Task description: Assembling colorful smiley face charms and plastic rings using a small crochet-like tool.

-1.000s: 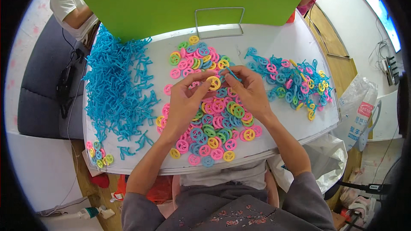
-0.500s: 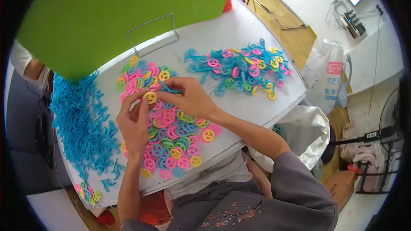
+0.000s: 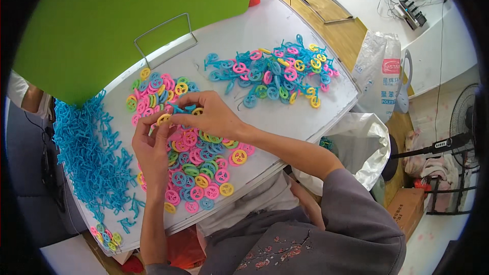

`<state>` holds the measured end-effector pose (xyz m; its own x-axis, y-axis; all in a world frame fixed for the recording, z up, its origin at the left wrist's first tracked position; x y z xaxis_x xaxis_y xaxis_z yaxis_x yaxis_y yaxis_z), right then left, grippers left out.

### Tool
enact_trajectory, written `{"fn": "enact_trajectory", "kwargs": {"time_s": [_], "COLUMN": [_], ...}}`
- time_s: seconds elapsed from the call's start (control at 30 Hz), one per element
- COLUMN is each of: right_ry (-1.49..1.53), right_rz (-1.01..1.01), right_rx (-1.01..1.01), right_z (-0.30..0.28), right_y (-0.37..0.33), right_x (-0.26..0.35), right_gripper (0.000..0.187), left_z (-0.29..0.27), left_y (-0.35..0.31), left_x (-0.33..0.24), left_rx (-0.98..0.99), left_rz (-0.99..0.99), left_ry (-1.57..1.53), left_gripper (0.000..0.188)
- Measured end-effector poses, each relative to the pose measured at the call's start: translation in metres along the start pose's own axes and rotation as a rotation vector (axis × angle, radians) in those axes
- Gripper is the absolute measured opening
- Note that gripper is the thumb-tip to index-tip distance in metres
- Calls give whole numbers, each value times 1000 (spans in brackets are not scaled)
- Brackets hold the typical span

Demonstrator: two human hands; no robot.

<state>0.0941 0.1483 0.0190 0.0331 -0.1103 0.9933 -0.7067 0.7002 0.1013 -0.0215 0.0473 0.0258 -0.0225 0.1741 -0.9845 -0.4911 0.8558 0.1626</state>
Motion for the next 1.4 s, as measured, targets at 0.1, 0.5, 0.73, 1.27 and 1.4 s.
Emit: {"fn": "enact_trajectory", "kwargs": {"time_s": [0.1, 0.5, 0.73, 1.27, 1.4], "right_ry": [-12, 45, -85, 184, 148], "right_rz": [-4, -74, -167, 50, -16], "right_rx": [-2, -17, -48, -24, -38], "right_z": [0, 11, 9, 4, 4], "right_y": [-3, -5, -7, -6, 1], "right_x": [1, -5, 2, 0, -9], "right_gripper": [31, 26, 26, 28, 28], "left_z": [-2, -13, -21, -4, -6], "left_y": [0, 0, 4, 0, 1], "left_x": [3, 11, 22, 7, 4], "left_rx": [17, -8, 58, 18, -1], "left_rz": [-28, -63, -344, -195, -154], "left_ry": [-29, -132, -381, -275, -136], "left_gripper": [17, 16, 14, 21, 21]}}
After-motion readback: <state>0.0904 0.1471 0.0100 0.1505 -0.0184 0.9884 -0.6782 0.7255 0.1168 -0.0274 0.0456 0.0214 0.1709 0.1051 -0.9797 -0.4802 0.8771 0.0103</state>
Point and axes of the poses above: each hand's wrist, its own y-axis towards the middle knuckle, its own z-axis out of the palm, x = y × z, the point moved 5 cm from there along y, towards the middle knuckle, and after that the axes turned 2 degrees about z, right-handed, at the moved point
